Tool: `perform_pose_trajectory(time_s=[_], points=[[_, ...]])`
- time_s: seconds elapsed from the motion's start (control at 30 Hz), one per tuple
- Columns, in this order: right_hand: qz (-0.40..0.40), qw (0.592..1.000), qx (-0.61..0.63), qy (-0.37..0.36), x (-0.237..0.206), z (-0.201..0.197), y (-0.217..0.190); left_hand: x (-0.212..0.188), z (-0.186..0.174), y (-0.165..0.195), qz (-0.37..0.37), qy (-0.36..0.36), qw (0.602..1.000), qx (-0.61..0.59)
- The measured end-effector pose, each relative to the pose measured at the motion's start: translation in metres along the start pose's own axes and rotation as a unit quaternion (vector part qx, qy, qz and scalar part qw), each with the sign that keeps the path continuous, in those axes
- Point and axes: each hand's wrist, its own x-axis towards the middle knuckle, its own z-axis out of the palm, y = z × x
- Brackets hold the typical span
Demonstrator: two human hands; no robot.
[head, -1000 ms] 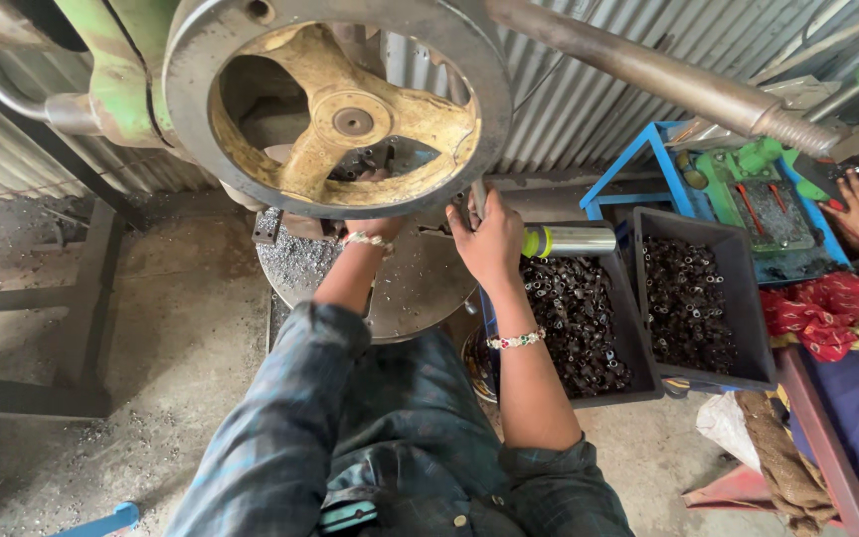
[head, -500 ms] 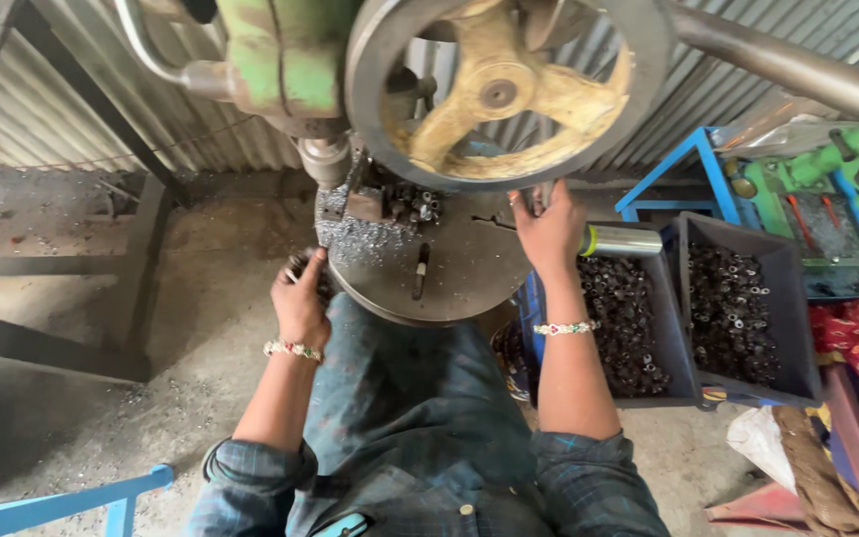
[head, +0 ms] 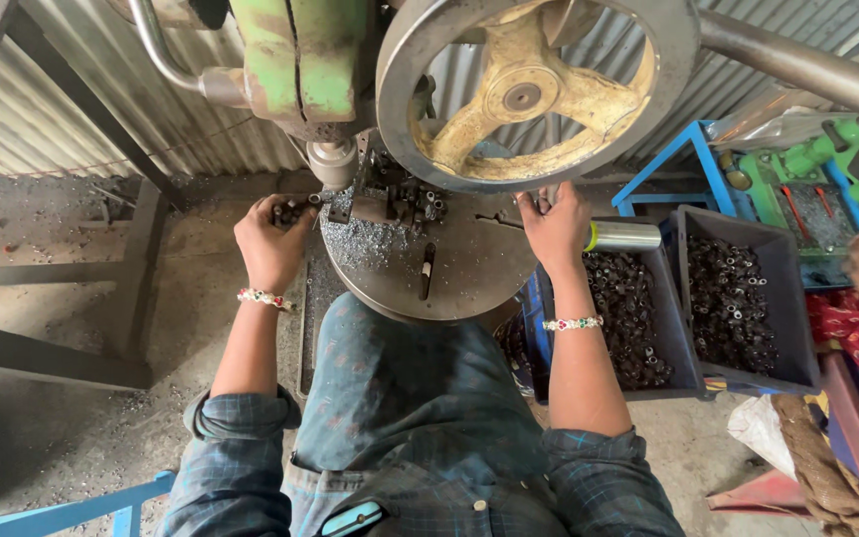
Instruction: The person sits at a bench drill press and machines small hexagonal metal fittings one at a time, holding each part under the spinning drill bit, then placing the drilled part into a bin of finished pieces. A second person nearby sorts parts in the bins.
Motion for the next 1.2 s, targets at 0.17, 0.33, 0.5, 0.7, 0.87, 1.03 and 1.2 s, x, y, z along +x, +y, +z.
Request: perform_pose_trajectory(time_s=[0.17,0.33,0.5,0.7,0.87,1.03,1.2], points=[[-0.020,0.999,0.037,0.003,0.000,0.002,-0.001,0.018,-0.002,-0.012,-0.126,-0.097,0.987,-0.039],[-0.009,0.998,-0.061,-0.008,0.003,0.004,0.000,0.030,0.016,-0.032,-0.203,-0.127,0.931,-0.276],[-0.055,0.982,-0.182,-0.012,0.009,0.011,0.002,0.032,0.035,-0.042,-0.233,-0.116,0.895,-0.362],[0.027,0.984,-0.173,-0.025,0.064,0.050,-0.012,0.029,0.039,-0.043,-0.241,-0.092,0.886,-0.386],[-0.057,0.982,-0.171,0.062,0.129,0.073,-0.019,0.033,0.039,-0.043,-0.277,-0.097,0.885,-0.361],[-0.088,0.981,-0.155,0.074,0.136,0.071,-0.019,0.029,0.040,-0.039,-0.263,-0.099,0.858,-0.430],[-0.163,0.975,-0.142,0.043,0.044,0.039,-0.006,0.024,0.027,-0.032,-0.245,-0.008,0.866,-0.435]])
